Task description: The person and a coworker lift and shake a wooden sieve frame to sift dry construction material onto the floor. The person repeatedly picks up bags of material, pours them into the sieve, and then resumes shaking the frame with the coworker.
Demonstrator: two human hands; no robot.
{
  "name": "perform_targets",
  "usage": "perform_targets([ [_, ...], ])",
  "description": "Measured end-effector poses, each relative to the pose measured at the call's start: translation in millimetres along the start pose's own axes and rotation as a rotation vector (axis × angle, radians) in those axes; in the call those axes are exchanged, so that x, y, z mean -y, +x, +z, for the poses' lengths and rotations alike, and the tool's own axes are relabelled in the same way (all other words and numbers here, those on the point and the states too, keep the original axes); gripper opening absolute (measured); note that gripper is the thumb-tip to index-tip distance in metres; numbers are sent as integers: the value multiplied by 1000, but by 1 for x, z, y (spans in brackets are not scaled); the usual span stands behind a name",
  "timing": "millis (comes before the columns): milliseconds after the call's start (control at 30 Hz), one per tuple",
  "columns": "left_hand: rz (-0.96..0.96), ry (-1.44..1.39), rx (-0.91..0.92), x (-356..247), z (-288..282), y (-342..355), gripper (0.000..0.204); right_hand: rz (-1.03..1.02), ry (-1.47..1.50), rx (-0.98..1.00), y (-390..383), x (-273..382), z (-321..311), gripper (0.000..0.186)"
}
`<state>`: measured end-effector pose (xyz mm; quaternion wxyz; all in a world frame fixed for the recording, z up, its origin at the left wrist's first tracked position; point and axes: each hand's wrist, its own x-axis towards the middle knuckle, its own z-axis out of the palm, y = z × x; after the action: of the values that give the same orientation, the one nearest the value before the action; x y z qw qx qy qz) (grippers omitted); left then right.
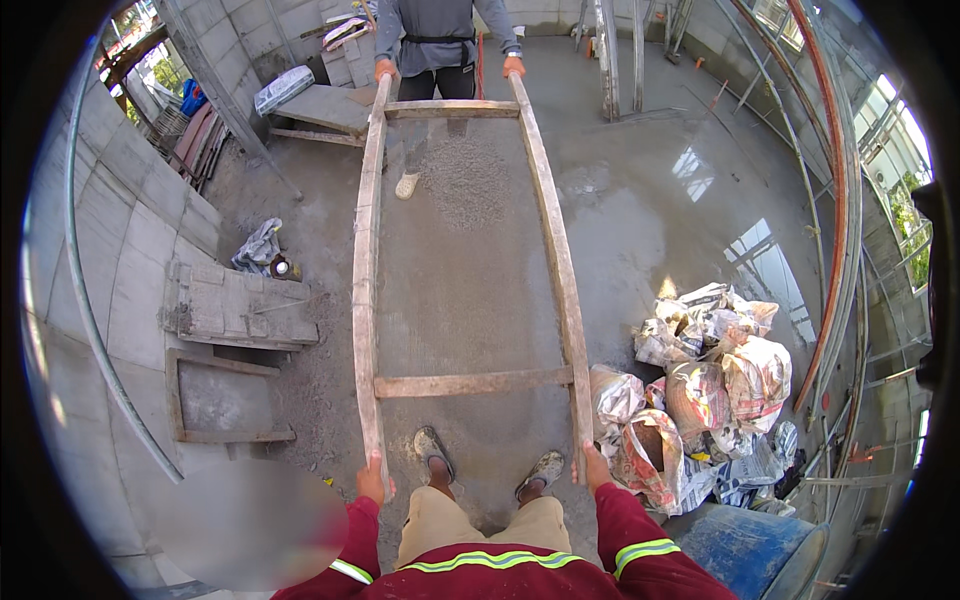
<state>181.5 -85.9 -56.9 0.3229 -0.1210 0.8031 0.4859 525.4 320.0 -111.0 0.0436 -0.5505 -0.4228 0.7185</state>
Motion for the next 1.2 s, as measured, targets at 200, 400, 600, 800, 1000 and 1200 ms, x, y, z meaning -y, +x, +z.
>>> perform_targets([
  [200,17,25,12,22,-21,-7,88,-10,-45,3,-17,-1,8,72],
  [400,37,18,5,-228,12,129,94,-38,-117,-7,87,245,107,80],
  [600,78,91,32,-348,-16,134,87,-118,-94,111,80,343,142,79],
  [800,-1,61,-6,-39,-26,62,89,-54,-71,-18,16,73,66,76],
  [1000,41,28,19,40,-32,-18,83,-17,-50,-36,-45,-7,13,76],
  [1200,-10,52,23,-109,-25,119,89,14,-109,-37,48,142,102,82],
])
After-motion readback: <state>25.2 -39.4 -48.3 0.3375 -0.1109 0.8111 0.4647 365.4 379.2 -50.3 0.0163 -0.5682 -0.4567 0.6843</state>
